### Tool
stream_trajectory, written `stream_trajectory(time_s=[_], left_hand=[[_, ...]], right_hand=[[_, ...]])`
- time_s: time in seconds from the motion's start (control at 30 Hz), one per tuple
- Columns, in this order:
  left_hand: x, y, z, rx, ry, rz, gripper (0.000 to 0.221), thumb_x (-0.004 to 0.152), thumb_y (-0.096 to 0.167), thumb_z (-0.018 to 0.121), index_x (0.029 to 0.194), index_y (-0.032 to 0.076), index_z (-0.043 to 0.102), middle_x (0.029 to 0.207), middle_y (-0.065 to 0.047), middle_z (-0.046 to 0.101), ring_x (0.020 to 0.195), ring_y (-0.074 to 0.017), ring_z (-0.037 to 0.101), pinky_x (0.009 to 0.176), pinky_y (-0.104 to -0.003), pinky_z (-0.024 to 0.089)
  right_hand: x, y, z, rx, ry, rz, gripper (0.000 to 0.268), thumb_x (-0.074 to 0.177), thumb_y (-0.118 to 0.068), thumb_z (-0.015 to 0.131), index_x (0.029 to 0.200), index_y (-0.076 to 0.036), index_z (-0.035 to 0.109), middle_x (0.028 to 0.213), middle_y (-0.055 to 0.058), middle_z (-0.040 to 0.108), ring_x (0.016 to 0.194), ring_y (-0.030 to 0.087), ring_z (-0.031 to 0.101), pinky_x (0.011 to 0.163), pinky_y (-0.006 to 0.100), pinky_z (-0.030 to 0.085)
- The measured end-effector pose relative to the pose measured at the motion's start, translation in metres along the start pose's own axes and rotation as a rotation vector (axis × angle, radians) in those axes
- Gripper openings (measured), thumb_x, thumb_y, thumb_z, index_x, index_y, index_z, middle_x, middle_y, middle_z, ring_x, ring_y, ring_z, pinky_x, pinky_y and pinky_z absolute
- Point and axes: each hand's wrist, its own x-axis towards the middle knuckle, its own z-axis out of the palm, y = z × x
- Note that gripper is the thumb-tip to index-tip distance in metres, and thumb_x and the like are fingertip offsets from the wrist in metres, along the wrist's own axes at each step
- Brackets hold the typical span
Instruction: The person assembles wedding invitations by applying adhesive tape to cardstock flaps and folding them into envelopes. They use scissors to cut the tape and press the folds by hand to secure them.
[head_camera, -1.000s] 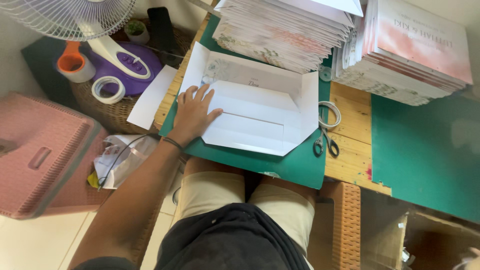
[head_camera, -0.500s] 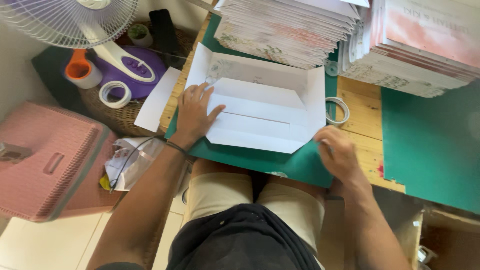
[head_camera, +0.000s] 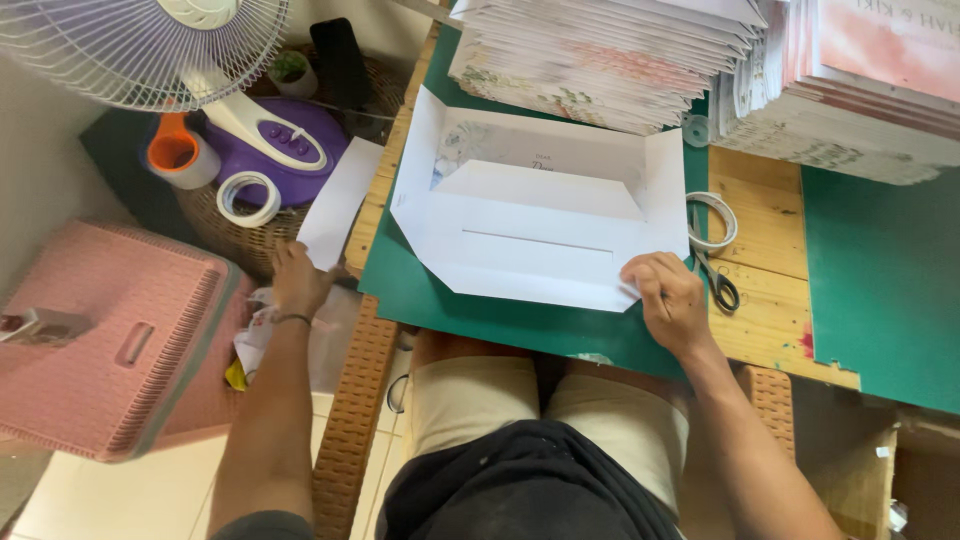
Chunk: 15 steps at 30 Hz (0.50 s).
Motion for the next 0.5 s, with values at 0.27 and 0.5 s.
stream_trajectory(time_s=[0.27,0.5], left_hand=[[0.006,0.009,0.022,0.363,0.087,0.050,0.035,0.090,0.021,0.079,0.117,0.006,0.063,0.146,-0.031,0.045,0.139,-0.0457,0.042,0.112,-0.052,0.041],[-0.005,0.052,-0.057,-0.086,0.065,0.023,0.050,0.081,0.022,0.085,0.121,0.003,0.062,0.124,-0.020,0.056,0.117,-0.0370,0.055,0.100,-0.050,0.049]], right_hand=[[0.002,-0.003,0.001,-0.077,-0.028,-0.012,0.038,0.108,-0.033,0.053,0.089,-0.004,0.070,0.092,0.010,0.071,0.091,0.029,0.065,0.078,0.038,0.052],[-0.001,-0.005,-0.002,-0.089,-0.063,-0.070,0.031,0.105,-0.027,0.056,0.089,-0.005,0.071,0.098,0.008,0.071,0.096,0.029,0.064,0.082,0.038,0.051]])
